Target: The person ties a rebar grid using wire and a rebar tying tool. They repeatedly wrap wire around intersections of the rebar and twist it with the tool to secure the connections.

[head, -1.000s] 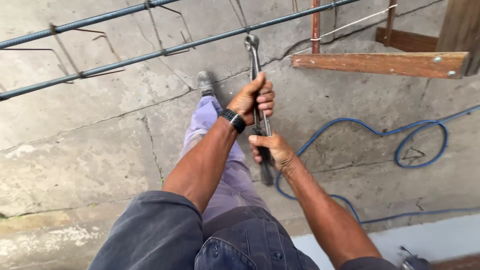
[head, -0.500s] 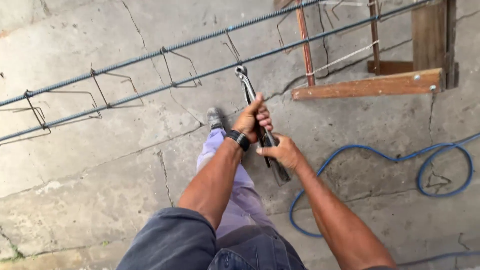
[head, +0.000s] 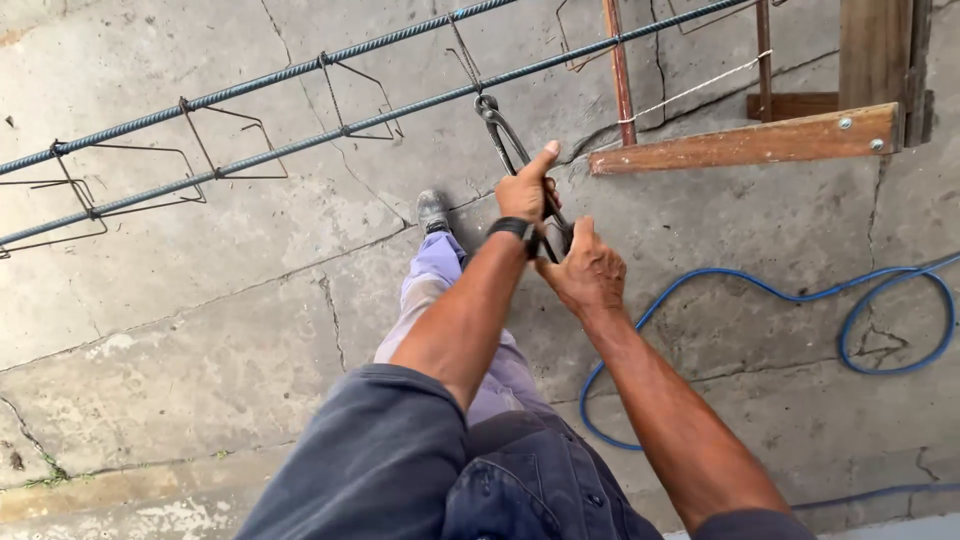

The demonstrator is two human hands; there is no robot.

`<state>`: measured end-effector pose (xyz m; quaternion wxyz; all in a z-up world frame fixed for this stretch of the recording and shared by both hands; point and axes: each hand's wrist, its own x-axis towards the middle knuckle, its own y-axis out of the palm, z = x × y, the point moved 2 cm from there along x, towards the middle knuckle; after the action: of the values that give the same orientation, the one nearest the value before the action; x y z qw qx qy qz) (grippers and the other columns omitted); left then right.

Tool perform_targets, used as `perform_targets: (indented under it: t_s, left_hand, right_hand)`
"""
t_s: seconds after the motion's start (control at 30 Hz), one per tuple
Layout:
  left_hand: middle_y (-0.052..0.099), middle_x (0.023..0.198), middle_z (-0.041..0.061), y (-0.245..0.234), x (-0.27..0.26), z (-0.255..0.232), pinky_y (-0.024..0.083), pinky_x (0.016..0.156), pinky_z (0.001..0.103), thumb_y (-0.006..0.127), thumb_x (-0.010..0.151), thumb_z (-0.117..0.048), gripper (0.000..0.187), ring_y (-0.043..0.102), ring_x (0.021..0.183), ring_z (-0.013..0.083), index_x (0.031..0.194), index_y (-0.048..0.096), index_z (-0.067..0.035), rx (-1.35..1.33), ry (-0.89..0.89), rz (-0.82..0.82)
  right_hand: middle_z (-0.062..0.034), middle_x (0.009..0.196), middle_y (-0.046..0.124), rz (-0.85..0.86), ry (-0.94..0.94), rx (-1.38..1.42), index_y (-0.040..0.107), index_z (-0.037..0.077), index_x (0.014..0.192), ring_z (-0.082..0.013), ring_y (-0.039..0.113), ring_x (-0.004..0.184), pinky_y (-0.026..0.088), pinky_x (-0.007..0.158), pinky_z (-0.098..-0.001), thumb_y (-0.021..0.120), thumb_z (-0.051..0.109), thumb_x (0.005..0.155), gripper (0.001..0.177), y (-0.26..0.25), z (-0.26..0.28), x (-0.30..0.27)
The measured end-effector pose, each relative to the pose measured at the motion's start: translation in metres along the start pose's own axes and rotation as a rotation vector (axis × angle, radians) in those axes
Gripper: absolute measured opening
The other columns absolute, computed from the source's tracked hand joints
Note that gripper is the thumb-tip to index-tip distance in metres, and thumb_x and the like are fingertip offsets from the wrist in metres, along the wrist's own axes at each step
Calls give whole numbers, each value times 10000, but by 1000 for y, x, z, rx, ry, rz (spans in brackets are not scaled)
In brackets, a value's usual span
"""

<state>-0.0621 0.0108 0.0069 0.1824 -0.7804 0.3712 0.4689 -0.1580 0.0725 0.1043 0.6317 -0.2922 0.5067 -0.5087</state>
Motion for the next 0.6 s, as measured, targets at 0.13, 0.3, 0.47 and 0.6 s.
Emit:
perform_targets:
  t_s: [0.13, 0.3, 0.47, 0.6]
  left_hand:
    - [287, 526, -114, -6, -18, -13, 337, 469, 192, 702, 854, -458, 447, 318, 442, 28, 676, 369, -219, -502, -354, 804]
    - [720, 701, 120, -21, -7, 12, 609, 642, 367, 711, 767, -392, 288, 743, 646, 250, 816, 647, -116, -282, -326, 760]
    - [700, 926, 88, -43, -20, 61, 555, 797, 427, 867, 789, -463, 513, 684, 882, 249, 1048, 646, -79, 247, -158, 632]
    - [715, 884, 40, -58, -16, 108, 559, 771, 355, 856, 806, -479, 458, 674, 858, 170, 995, 620, -135, 311, -113, 627]
  right_hand:
    - [-128, 928, 653, 577, 441, 785, 593, 85, 1094, -314, 664, 877, 566, 754, -448, 820, 460, 732, 569, 0, 9, -4]
    - [-115, 614, 614, 436, 505, 1192, 626, 26, 892, -181, 651, 464, 559, 392, -284, 876, 313, 755, 405, 10, -15, -12]
    - [-220, 922, 721, 233, 127, 169, 587, 74, 1072, -439, 710, 946, 544, 807, -552, 785, 428, 786, 497, -7, -28, -23]
    - [-263, 924, 693, 328, 234, 315, 591, 92, 1088, -477, 670, 962, 506, 798, -609, 600, 679, 888, 620, 23, -72, -41]
